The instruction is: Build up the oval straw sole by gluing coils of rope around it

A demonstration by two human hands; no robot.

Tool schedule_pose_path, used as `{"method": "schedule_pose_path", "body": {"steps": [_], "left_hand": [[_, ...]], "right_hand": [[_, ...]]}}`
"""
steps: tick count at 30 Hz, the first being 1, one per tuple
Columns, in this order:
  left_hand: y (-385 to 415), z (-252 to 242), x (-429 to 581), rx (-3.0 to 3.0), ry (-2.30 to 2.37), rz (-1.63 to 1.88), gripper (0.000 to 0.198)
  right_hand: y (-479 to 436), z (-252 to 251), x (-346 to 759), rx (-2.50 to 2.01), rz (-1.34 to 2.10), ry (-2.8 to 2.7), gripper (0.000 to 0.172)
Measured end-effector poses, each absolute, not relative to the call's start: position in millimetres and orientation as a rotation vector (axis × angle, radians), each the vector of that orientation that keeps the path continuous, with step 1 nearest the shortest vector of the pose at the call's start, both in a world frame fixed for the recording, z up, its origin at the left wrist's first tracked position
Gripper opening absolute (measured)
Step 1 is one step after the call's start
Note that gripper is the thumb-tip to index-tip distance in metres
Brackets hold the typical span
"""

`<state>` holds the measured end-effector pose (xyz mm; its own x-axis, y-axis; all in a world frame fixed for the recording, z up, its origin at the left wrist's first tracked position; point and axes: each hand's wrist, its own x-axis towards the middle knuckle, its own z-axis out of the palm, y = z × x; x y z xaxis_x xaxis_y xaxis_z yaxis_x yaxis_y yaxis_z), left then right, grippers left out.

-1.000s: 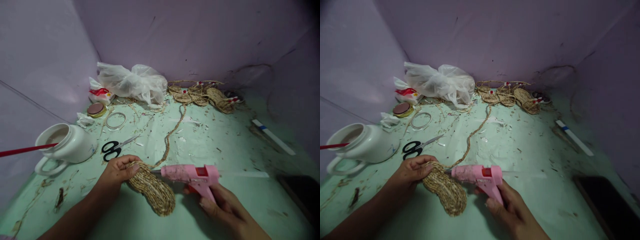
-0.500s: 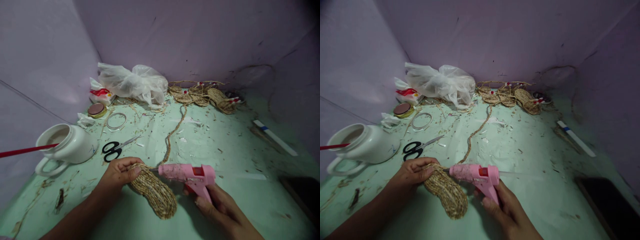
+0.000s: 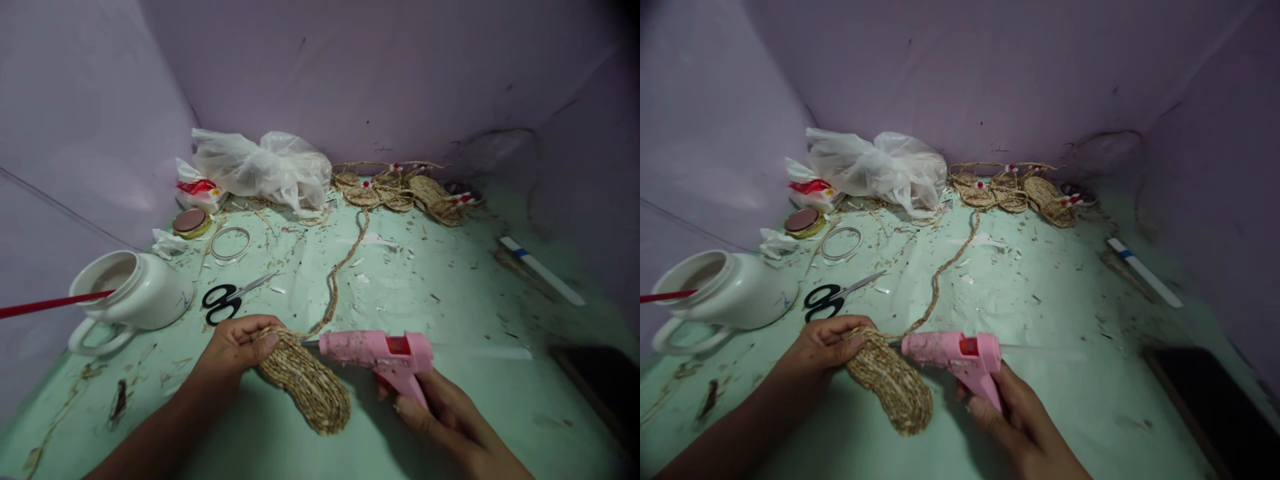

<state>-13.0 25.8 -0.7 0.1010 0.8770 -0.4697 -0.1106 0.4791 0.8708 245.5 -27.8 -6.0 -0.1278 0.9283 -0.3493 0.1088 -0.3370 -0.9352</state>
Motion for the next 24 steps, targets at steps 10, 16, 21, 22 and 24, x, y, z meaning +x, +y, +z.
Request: {"method": "schedule_pose_path", "body": {"steps": [10,16,21,22,24], "left_hand": [[24,-1,-13,0.826,1.242,0.838,0.029],[24,2,-12,0.855,1.249,0.847,0.028],[24,1,-12,0.840,1.225,0.859,0.027],[24,1,-12,0.837,1.222,0.861,0.027],[24,0,-13,0.833,1.222,0.861,0.027]], "right_hand": [[-31,-7,253,-1.423,1.586,-1.173,0.035],[-34,-7,257,-1.418,1.594,-1.211,0.036],[-34,-2,260,-1.436,1.588,-1.222,0.034],[-34,-1,260,-1.433,1.586,-1.218,0.031],[-34,0,261,-1.423,1.580,-1.205,0.027]]}}
